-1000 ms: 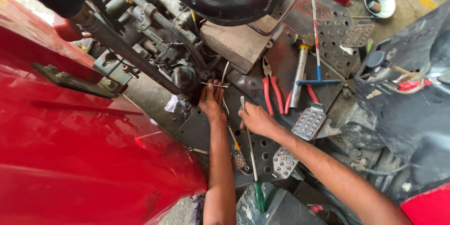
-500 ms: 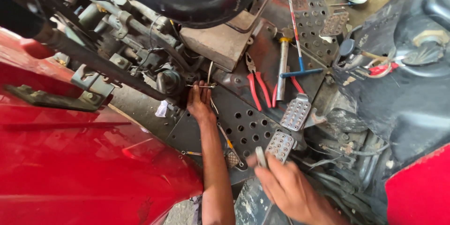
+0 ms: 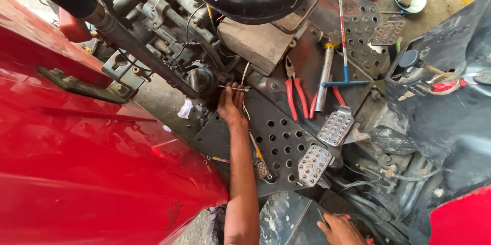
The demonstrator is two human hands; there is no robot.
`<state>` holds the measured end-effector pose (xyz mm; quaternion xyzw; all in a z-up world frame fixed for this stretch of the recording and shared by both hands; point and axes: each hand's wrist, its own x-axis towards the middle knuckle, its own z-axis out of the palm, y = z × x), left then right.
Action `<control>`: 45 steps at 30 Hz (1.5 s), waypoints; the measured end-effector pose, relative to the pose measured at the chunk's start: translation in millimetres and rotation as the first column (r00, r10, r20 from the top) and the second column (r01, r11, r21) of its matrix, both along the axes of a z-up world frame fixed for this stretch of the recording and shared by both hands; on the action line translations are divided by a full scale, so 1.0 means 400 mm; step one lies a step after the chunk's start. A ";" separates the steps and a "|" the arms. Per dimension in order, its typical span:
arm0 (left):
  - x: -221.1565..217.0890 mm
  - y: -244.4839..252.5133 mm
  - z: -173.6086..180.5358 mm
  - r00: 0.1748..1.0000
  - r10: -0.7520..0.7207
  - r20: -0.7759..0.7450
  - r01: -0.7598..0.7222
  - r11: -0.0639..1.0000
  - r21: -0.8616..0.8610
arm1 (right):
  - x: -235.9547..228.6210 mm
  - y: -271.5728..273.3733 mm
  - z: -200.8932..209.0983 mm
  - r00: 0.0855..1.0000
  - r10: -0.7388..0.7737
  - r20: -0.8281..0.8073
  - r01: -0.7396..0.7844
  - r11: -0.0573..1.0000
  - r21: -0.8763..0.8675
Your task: The person works on the mechanical linkage of a red tractor, using a wrench to tighten a bolt on a lever assembly. They use pliers to adjust a wire and a hammer to tap the mechanism, repeatedly checking the movement of the lever.
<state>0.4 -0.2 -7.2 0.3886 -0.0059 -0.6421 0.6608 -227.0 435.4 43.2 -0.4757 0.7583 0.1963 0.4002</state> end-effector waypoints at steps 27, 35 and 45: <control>0.014 -0.006 0.006 1.000 -0.001 0.002 0.001 1.000 -0.020 | 0.175 -0.978 0.261 0.961 -0.074 -0.265 -0.122 0.748 -0.652; 0.007 -0.004 -0.007 0.999 0.002 -0.033 -0.003 0.999 -0.036 | -0.023 -0.961 0.232 0.920 -0.266 -0.289 -0.098 0.556 -0.825; 0.003 -0.007 -0.025 1.000 0.003 -0.031 -0.003 1.000 -0.001 | -0.179 -1.095 0.094 0.869 -0.462 -0.179 0.166 0.613 -0.773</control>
